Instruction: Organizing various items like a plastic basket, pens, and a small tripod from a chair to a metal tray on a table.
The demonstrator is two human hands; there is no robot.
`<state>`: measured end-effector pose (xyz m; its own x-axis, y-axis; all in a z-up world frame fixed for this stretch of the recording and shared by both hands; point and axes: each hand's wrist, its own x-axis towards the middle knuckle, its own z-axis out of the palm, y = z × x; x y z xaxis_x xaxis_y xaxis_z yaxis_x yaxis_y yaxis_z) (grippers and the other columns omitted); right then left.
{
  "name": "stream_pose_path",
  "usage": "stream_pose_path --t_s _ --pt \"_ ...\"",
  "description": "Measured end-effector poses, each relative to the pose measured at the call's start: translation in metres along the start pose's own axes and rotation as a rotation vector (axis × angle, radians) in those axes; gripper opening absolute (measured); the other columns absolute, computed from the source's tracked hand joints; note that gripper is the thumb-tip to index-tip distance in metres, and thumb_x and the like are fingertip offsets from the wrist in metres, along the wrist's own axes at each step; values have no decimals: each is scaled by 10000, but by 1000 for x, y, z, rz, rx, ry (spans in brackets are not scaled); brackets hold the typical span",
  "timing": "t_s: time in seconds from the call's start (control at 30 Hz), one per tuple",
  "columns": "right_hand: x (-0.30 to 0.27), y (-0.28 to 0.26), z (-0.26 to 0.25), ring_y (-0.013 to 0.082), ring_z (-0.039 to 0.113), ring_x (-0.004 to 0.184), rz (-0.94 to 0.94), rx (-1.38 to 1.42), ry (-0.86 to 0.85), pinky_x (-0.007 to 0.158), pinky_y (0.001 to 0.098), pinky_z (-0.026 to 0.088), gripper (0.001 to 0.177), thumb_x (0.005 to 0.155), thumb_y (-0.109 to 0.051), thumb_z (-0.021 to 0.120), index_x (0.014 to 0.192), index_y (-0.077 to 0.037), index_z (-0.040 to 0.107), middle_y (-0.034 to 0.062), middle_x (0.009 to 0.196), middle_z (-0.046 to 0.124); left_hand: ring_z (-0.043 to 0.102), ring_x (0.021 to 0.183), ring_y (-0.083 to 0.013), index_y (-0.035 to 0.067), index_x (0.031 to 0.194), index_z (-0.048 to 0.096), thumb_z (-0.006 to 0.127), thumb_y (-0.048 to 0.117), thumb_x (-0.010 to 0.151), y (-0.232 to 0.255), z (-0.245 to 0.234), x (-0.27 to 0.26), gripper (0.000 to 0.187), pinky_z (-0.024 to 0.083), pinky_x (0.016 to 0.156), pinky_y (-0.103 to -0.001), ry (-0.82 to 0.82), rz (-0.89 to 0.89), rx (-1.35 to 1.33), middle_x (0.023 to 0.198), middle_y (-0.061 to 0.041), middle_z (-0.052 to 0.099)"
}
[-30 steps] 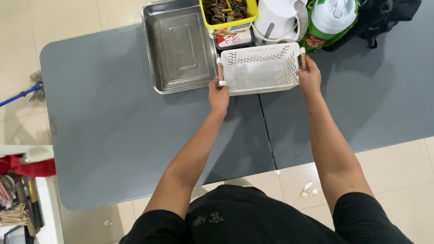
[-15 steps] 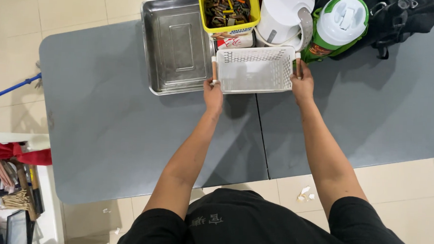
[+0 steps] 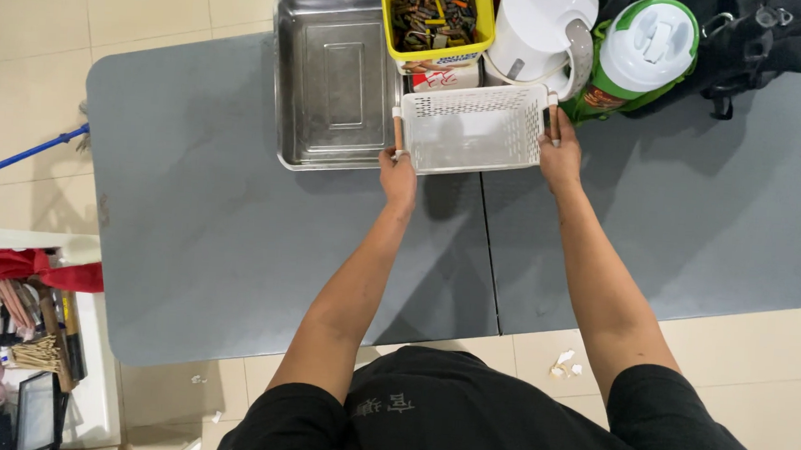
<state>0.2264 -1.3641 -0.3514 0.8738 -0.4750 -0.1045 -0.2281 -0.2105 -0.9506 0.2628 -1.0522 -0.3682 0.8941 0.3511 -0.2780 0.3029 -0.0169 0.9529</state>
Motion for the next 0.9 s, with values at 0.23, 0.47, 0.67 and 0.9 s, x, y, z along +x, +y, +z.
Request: stream_pose_path --t_s 0.23,0.47,0.67,0.9 --pt "-1 1 5 164 636 1223 14 -18 31 1039 285 484 638 974 -31 646 1571 -72 426 88 1425 626 642 911 -259 8 1240 564 580 225 954 21 -7 -8 360 506 828 -389 -14 -50 97 1028 -166 686" --pt "-12 20 8 288 590 1292 -81 -10 143 1064 358 478 801 949 -197 761 1575 21 312 224 1490 526 675 1046 -315 39 1299 585 544 448 1008 10 -21 -9 504 503 928 -401 14 -25 161 1126 -187 714" --pt "-40 -1 20 329 625 1197 -69 -92 296 1032 397 497 804 933 -299 786 1538 27 368 261 1401 567 662 1131 -354 33 1285 625 498 445 1038 2 -30 -5 497 490 976 -424 41 25 202 1195 -194 715" --pt "-32 21 27 376 610 1223 -128 -168 355 1037 418 488 705 973 -226 793 1507 34 415 269 1374 572 693 1042 -240 22 1229 659 555 390 1022 -12 -20 -2 435 508 928 -360 -8 5 76 1120 -124 750"
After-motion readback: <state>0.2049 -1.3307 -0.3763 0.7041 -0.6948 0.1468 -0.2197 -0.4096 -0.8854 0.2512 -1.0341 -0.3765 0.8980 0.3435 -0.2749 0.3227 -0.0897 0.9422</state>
